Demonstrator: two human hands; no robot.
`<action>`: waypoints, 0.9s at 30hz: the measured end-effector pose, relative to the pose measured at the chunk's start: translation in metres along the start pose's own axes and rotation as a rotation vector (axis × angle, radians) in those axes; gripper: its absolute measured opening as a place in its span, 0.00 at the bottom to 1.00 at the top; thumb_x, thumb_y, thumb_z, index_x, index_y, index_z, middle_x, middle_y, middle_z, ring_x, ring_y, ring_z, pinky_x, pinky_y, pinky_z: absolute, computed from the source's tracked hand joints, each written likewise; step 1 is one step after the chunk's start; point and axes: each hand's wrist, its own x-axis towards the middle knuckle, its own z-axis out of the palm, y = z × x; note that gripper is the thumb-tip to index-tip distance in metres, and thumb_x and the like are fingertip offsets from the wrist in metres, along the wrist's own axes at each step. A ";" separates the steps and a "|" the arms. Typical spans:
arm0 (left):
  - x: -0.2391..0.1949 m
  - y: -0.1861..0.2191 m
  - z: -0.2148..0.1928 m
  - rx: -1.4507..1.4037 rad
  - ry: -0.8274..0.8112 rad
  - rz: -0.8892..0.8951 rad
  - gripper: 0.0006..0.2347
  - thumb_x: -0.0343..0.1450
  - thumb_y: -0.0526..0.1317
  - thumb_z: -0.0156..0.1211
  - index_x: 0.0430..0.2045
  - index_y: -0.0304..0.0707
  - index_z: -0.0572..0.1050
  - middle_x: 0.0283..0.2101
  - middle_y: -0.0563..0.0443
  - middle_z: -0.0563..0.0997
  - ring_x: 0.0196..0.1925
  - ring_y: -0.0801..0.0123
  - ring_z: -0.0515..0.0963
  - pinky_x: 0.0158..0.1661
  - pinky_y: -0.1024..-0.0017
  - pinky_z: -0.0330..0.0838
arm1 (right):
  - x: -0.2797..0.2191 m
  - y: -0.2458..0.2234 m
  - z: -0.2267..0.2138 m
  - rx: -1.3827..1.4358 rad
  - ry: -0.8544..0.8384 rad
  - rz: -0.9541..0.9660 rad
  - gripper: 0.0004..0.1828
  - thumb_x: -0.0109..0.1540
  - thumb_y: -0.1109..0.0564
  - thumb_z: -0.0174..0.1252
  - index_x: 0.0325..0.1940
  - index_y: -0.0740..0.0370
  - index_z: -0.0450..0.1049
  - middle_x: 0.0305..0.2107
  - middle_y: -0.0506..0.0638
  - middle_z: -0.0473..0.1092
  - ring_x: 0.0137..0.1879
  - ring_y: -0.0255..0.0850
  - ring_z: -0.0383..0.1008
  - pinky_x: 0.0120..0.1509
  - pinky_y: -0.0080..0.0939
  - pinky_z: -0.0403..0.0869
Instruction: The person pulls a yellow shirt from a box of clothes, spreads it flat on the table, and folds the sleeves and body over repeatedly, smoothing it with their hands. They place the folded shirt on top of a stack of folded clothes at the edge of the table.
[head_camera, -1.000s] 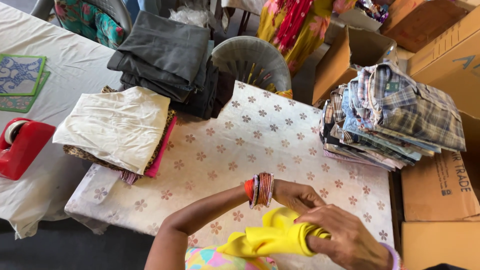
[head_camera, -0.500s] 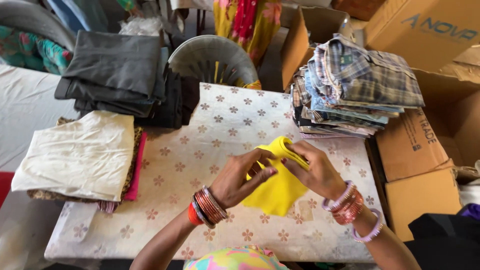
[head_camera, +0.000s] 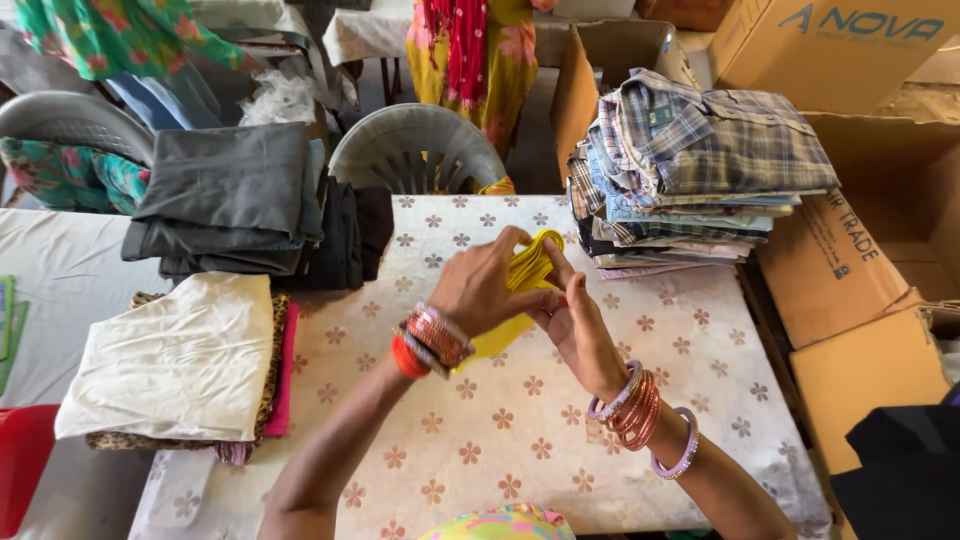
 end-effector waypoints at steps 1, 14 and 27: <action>0.008 0.004 -0.010 0.051 -0.068 -0.061 0.33 0.62 0.63 0.65 0.55 0.41 0.67 0.43 0.38 0.84 0.44 0.46 0.84 0.43 0.53 0.77 | 0.001 0.005 -0.002 0.017 -0.015 -0.037 0.50 0.68 0.28 0.40 0.83 0.60 0.37 0.72 0.57 0.53 0.67 0.39 0.65 0.76 0.47 0.62; 0.052 0.026 0.003 0.144 -0.333 0.101 0.23 0.66 0.42 0.54 0.59 0.51 0.69 0.31 0.36 0.83 0.34 0.46 0.84 0.43 0.53 0.78 | -0.015 0.026 -0.039 -0.422 0.109 -0.274 0.43 0.71 0.35 0.45 0.81 0.57 0.40 0.61 0.62 0.67 0.61 0.47 0.74 0.70 0.48 0.71; 0.068 0.041 0.002 0.064 -0.114 0.181 0.09 0.71 0.39 0.52 0.28 0.35 0.80 0.28 0.40 0.82 0.31 0.50 0.83 0.39 0.58 0.77 | -0.049 0.145 -0.063 -1.000 0.396 -0.426 0.46 0.61 0.50 0.66 0.75 0.65 0.48 0.59 0.65 0.64 0.65 0.53 0.68 0.70 0.54 0.68</action>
